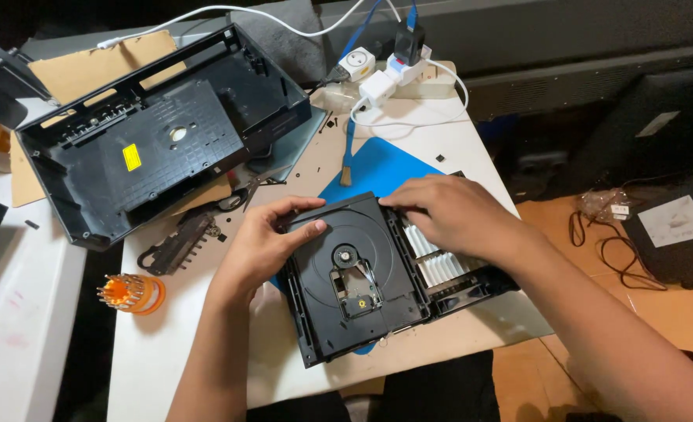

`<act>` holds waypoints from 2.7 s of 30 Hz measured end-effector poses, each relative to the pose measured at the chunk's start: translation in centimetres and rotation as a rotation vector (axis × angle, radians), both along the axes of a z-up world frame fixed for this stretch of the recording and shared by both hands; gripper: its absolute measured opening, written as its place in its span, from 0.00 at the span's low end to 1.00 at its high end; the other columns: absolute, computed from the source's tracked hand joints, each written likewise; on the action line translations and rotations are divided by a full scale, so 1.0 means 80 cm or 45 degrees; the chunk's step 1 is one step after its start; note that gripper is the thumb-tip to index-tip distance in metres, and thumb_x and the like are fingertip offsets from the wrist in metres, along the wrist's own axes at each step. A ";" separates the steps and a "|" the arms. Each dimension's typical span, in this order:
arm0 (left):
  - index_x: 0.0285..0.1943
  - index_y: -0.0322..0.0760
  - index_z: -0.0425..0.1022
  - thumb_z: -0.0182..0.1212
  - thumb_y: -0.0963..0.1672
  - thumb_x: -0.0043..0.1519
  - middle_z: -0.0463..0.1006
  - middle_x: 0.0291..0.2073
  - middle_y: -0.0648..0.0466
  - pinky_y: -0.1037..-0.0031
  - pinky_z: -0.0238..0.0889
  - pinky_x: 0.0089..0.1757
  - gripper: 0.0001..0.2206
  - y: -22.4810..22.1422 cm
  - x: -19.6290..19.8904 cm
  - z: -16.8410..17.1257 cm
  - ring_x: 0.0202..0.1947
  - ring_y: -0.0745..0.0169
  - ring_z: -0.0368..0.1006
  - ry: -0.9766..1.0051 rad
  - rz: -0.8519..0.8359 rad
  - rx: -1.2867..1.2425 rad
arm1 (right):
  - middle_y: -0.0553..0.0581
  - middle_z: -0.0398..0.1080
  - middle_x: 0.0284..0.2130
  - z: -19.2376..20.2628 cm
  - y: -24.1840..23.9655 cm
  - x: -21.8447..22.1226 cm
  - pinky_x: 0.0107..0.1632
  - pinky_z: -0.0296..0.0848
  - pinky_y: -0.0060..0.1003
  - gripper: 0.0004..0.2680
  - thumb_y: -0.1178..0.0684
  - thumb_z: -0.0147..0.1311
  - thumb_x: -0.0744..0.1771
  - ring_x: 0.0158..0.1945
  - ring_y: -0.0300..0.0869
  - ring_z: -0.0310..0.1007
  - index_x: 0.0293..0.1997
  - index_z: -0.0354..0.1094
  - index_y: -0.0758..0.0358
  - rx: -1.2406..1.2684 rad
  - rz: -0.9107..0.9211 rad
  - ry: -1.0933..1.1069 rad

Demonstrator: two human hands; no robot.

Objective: Reassembling a PlayStation 2 console by installing the disc drive and the outer shell

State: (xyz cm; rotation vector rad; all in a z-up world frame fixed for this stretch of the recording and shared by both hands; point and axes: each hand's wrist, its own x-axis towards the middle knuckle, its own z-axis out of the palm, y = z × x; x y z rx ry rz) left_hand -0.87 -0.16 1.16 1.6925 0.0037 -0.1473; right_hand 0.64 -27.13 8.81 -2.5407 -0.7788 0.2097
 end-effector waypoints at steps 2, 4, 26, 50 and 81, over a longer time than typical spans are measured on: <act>0.52 0.38 0.85 0.76 0.40 0.52 0.84 0.35 0.53 0.79 0.73 0.39 0.17 -0.001 -0.002 0.004 0.35 0.71 0.73 0.026 0.009 0.016 | 0.60 0.80 0.45 0.000 -0.001 -0.001 0.52 0.75 0.52 0.13 0.65 0.48 0.65 0.49 0.58 0.78 0.49 0.79 0.61 -0.059 0.021 -0.027; 0.52 0.39 0.85 0.77 0.40 0.52 0.85 0.34 0.53 0.80 0.73 0.39 0.17 -0.003 -0.003 0.002 0.34 0.72 0.73 0.060 0.021 0.028 | 0.59 0.80 0.46 -0.009 -0.004 -0.002 0.51 0.75 0.53 0.13 0.65 0.48 0.64 0.49 0.58 0.77 0.49 0.79 0.60 -0.123 0.045 -0.048; 0.49 0.43 0.86 0.68 0.43 0.61 0.87 0.39 0.51 0.69 0.72 0.46 0.09 0.006 0.001 0.000 0.42 0.69 0.75 -0.183 -0.011 0.115 | 0.43 0.79 0.39 -0.054 -0.014 0.003 0.44 0.78 0.40 0.11 0.61 0.50 0.65 0.46 0.44 0.79 0.42 0.78 0.47 0.007 -0.007 -0.356; 0.52 0.31 0.83 0.71 0.38 0.56 0.86 0.39 0.49 0.78 0.74 0.43 0.14 0.034 0.015 -0.023 0.37 0.72 0.77 0.128 0.032 -0.190 | 0.54 0.74 0.39 -0.031 0.003 0.003 0.45 0.76 0.48 0.16 0.41 0.45 0.70 0.47 0.52 0.74 0.66 0.66 0.45 -0.203 0.045 -0.160; 0.55 0.35 0.77 0.80 0.44 0.48 0.77 0.46 0.47 0.71 0.72 0.44 0.26 0.072 -0.006 0.011 0.45 0.58 0.72 0.104 -0.111 0.361 | 0.57 0.73 0.39 -0.040 0.001 0.010 0.49 0.73 0.48 0.18 0.43 0.48 0.69 0.47 0.53 0.73 0.66 0.65 0.52 -0.135 0.030 -0.082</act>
